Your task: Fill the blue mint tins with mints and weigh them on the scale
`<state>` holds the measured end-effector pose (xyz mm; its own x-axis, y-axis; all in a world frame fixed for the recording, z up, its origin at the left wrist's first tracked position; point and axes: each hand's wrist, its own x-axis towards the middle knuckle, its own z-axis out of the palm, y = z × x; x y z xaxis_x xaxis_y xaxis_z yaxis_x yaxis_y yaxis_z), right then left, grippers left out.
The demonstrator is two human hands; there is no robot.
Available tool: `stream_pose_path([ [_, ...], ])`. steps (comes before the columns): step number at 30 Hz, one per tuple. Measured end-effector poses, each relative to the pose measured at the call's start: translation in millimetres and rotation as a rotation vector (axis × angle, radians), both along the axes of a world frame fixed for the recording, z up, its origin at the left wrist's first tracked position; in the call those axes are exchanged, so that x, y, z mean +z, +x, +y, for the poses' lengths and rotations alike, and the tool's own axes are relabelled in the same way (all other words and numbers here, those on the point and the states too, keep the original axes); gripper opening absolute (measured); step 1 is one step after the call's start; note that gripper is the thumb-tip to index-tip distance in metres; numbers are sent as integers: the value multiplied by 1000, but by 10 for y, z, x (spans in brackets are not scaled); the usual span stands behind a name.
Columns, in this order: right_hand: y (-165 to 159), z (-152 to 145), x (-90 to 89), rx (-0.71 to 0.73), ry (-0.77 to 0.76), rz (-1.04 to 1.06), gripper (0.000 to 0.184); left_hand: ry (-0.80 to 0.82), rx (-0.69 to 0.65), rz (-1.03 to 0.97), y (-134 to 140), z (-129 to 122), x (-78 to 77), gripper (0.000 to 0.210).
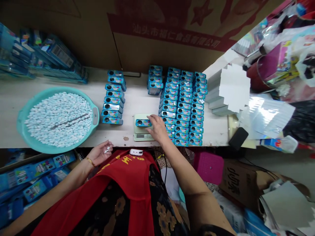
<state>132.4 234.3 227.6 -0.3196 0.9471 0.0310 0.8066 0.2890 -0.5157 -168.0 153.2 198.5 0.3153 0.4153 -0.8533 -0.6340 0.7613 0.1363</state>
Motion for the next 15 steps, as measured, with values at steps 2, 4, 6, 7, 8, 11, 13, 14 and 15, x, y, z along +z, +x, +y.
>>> stream_pose_path([
  [2,1,40,-44,26,-21,-68,54,1,25,28,-77,-23,-55,17],
  [4,-40,42,-56,41,-39,-116,53,-2,49,45,-129,-42,-91,16],
  [6,-91,19,-40,54,-53,-144,45,-3,71,49,-162,-61,-104,16],
  [7,-123,-1,-26,66,-57,-152,41,-2,83,47,-174,-73,-103,15],
  [8,-167,-26,-9,85,-59,-155,37,-2,94,46,-184,-87,-98,15],
  [11,-438,-128,16,191,-65,-137,36,-19,113,50,-187,-127,-78,14],
  [13,-760,-210,-6,259,-69,-121,38,-44,103,65,-165,-132,-78,14],
  [14,-950,-249,-28,266,-62,-122,38,-56,92,73,-148,-120,-86,13],
  [15,-1143,-281,-54,271,-51,-137,39,-63,78,77,-128,-96,-99,12],
])
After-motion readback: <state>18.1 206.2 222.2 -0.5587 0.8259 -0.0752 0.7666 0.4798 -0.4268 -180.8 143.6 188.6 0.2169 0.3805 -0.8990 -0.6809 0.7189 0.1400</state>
